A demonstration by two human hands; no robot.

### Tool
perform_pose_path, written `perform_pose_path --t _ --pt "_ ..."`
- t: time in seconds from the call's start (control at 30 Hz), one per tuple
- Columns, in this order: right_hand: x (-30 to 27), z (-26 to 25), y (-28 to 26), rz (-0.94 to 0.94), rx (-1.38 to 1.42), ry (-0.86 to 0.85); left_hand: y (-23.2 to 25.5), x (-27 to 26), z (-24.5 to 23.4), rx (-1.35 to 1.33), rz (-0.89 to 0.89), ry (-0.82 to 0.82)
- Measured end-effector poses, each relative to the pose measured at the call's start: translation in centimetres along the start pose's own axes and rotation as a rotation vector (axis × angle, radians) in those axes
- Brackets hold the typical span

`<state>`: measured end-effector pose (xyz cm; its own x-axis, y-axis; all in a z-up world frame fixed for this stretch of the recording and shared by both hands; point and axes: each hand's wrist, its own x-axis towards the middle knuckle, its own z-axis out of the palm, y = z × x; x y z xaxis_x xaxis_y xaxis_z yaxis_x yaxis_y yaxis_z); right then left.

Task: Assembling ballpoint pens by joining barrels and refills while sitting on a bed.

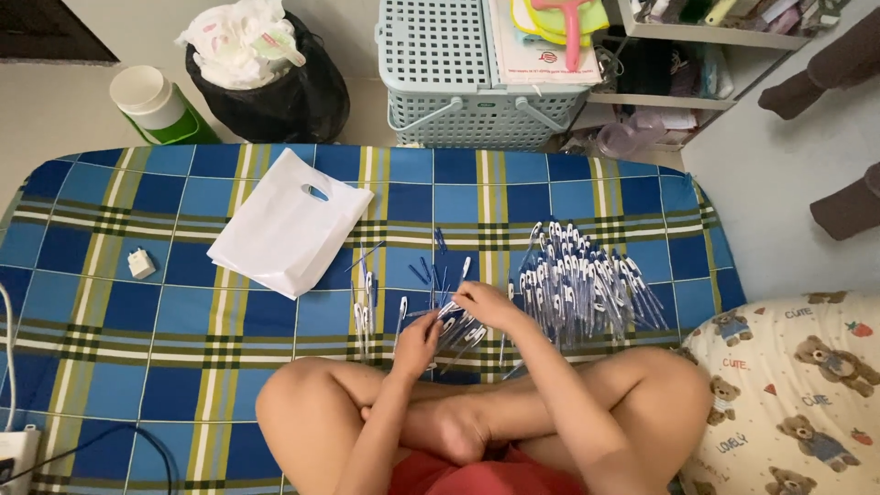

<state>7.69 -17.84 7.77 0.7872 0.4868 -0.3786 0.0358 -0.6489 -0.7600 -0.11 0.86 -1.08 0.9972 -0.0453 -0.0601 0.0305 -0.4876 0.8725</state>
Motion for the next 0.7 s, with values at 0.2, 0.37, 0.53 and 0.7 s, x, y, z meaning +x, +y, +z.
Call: perform_pose_path --t 0.2,0.37,0.53,0.7 --pt "-0.8 0.0 -0.4 0.044 0.099 0.157 0.4 -0.2 -0.1 -0.039 0.020 -0.045" --pt "-0.2 2.6 1.3 0.058 0.205 0.249 1.2 -0.2 -0.1 -0.092 0.012 -0.052" --pt "1.0 5.2 5.3 0.076 0.553 0.313 1.4 -0.4 0.2 -0.043 0.084 -0.040" --pt "0.0 -0.4 8.0 0.155 0.536 0.635 2.9 -0.7 -1.0 0.045 0.131 0.026"
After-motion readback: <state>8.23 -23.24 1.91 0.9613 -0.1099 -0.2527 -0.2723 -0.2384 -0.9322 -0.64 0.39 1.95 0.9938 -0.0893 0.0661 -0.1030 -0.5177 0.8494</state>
